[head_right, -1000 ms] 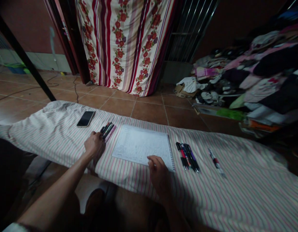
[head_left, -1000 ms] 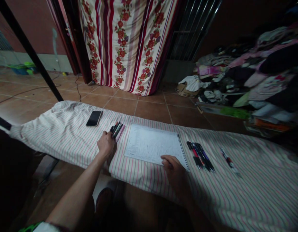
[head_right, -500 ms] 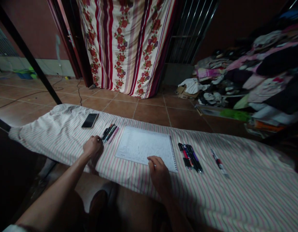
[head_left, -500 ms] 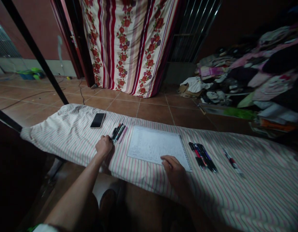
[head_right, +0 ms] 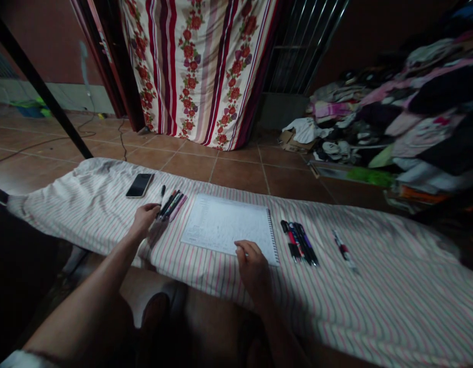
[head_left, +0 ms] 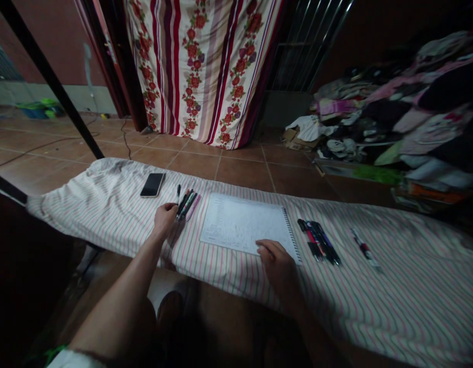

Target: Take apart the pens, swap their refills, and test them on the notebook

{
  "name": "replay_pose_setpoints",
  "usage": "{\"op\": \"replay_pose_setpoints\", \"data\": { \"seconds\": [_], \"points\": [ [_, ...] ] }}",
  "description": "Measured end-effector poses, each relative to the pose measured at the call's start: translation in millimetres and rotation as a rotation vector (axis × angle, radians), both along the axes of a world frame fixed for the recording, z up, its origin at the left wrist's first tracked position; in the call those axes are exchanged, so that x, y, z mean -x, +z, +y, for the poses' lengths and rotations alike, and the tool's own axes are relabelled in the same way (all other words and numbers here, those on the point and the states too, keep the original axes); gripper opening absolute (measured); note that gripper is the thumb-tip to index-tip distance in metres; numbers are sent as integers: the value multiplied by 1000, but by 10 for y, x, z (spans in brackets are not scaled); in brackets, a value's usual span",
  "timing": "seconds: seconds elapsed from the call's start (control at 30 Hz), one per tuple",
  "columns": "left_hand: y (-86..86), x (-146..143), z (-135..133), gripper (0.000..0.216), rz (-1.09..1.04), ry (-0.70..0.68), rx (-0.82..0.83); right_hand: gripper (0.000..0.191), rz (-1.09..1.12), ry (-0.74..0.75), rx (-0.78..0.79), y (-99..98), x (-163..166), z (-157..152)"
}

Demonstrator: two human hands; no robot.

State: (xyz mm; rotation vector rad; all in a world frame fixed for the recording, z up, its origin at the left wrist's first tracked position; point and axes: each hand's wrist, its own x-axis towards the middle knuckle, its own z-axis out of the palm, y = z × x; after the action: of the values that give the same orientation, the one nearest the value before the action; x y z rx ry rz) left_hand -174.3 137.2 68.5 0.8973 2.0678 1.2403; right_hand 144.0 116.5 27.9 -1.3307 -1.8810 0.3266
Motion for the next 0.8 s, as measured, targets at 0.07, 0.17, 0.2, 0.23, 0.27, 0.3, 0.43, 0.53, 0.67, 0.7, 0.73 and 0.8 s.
{"op": "replay_pose_setpoints", "data": {
  "seconds": [0.07, 0.17, 0.2, 0.23, 0.27, 0.3, 0.43, 0.53, 0.67, 0.7, 0.73, 0.8],
  "points": [
    [32, -88, 35, 21, -213, -55, -89, 23, 7, 4, 4, 2, 1, -7],
    [80, -248, 79, 14, -500, -138, -202, 23, 29, 5, -1, 13, 10, -18],
    [95, -306, 88, 12, -583, -160, -231, 23, 35, 5, 0, 17, 14, -19],
    [109, -367, 93, 10, -660, -181, -252, 23, 40, 6, 7, 21, 19, -21],
    [121, -433, 94, 7, -729, -201, -266, 24, 45, 7, 17, 24, 24, -22],
    [130, -504, 90, 5, -791, -220, -270, 24, 55, 8, 32, 26, 30, -22],
    [136, -831, 52, 12, -967, -288, -237, 26, 194, 22, 148, 35, 60, -25],
    [107, -1085, 15, 15, -1074, -331, -203, 30, 407, 19, 317, 65, 88, -23],
    [52, -1366, -25, 14, -1148, -379, -172, 37, 656, 35, 446, 128, 122, 0],
    [42, -1423, -33, 15, -1154, -381, -159, 39, 702, 29, 458, 141, 128, 9],
    [32, -1476, -40, 16, -1154, -377, -139, 40, 741, 21, 460, 151, 132, 18],
    [13, -1568, -53, 20, -1134, -364, -89, 41, 803, 13, 450, 165, 132, 37]
  ]
}}
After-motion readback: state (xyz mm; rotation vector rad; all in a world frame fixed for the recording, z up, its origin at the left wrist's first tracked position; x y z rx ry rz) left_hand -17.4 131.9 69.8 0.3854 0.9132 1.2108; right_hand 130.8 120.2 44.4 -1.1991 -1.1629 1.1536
